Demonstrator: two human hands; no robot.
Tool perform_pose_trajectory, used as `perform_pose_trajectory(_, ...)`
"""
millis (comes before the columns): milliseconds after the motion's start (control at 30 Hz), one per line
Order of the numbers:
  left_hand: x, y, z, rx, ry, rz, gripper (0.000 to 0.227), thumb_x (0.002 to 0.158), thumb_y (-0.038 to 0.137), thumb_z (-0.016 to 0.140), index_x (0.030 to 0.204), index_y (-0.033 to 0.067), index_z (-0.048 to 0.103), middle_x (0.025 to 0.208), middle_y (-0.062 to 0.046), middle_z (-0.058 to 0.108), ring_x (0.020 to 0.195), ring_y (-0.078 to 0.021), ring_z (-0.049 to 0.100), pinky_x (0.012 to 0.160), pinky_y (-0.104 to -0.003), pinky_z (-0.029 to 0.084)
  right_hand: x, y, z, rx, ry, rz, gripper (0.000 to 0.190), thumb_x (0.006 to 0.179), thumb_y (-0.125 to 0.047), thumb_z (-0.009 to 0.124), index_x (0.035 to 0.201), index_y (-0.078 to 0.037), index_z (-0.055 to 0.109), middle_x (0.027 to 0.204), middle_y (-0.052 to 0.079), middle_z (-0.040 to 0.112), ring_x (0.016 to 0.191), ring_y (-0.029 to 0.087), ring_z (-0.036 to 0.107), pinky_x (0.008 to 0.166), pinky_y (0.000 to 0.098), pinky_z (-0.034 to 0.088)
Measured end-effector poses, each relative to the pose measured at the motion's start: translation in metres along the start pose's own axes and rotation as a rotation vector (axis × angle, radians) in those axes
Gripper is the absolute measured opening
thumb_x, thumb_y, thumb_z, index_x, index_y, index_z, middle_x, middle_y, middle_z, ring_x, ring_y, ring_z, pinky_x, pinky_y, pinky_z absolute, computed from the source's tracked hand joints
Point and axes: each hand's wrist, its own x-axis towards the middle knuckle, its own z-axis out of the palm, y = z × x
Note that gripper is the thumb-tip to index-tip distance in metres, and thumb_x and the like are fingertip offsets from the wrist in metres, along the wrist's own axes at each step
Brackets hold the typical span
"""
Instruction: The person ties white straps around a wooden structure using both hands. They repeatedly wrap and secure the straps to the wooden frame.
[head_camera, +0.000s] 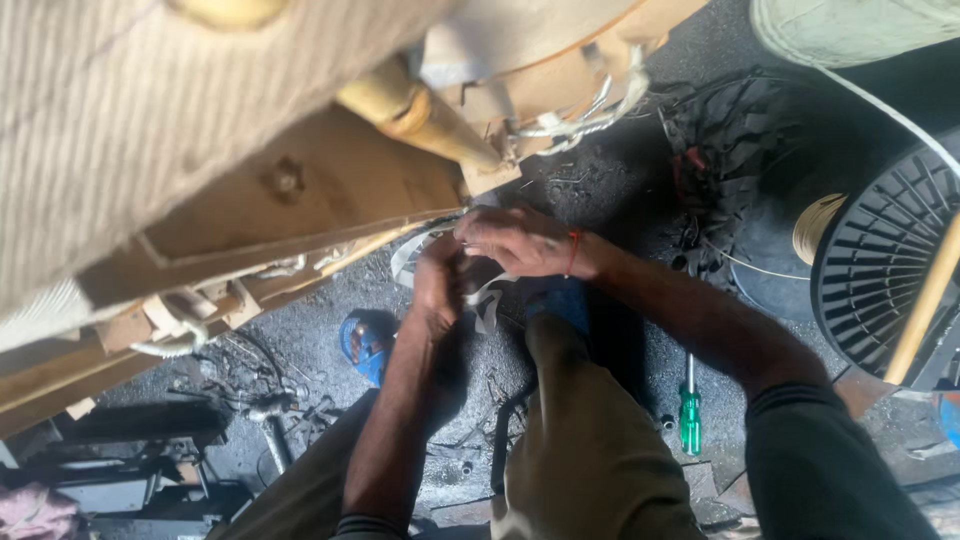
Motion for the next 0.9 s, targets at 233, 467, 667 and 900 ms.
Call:
perform_pose_trajectory(233,0.0,0.03,0.0,-0.014,0.115,0.128,0.005,0.086,0.015,0.066,0.084,0.0119,0.063,0.055,0.006,0.039,0.041,-0.008,0.029,0.039,-0.027,0.02,0.021,0.012,-0.04,-0.303,-0.47,-0.024,0.023,0.085,-0.002,0.062,0.106,-0.01,0.066,0.104,0.01,0.061,0.068,0.024,0.062,0.049,0.0353,0.052)
perform_pose_trajectory(467,-0.022,0.017,0.009,-0.114,0.064,0.079,0.023,0.098,0.029,0.066,0.088,0.0093,0.061,0.056,0.007,0.034,0.044,-0.0078,0.029,0.041,-0.027,0.022,0.016,-0.03,-0.036,-0.071,0.03,0.019,0.013,0.089,-0.003,0.07,0.1,-0.003,0.062,0.099,0.011,0.064,0.091,0.03,0.066,0.083,0.0431,0.055)
perform_pose_trajectory(667,-0.033,0.014,0.03,-0.131,-0.116,0.077,0.024,0.098,0.027,0.06,0.108,0.0067,0.067,0.082,0.0,0.062,0.068,-0.0106,0.057,0.066,-0.028,0.047,0.013,-0.071,-0.022,0.047,0.344,0.21,0.025,0.085,-0.01,0.08,0.098,-0.003,0.06,0.1,0.014,0.067,0.091,0.032,0.067,0.081,0.0417,0.054)
perform_pose_trajectory(900,-0.018,-0.007,0.035,-0.27,-0.128,0.231,0.025,0.1,0.016,0.066,0.12,0.0003,0.07,0.104,-0.006,0.071,0.093,-0.0151,0.066,0.089,-0.031,0.052,0.005,-0.045,0.024,-0.172,0.487,0.327,0.027,0.087,0.002,0.073,0.109,-0.006,0.059,0.105,0.011,0.068,0.097,0.032,0.069,0.088,0.0401,0.056)
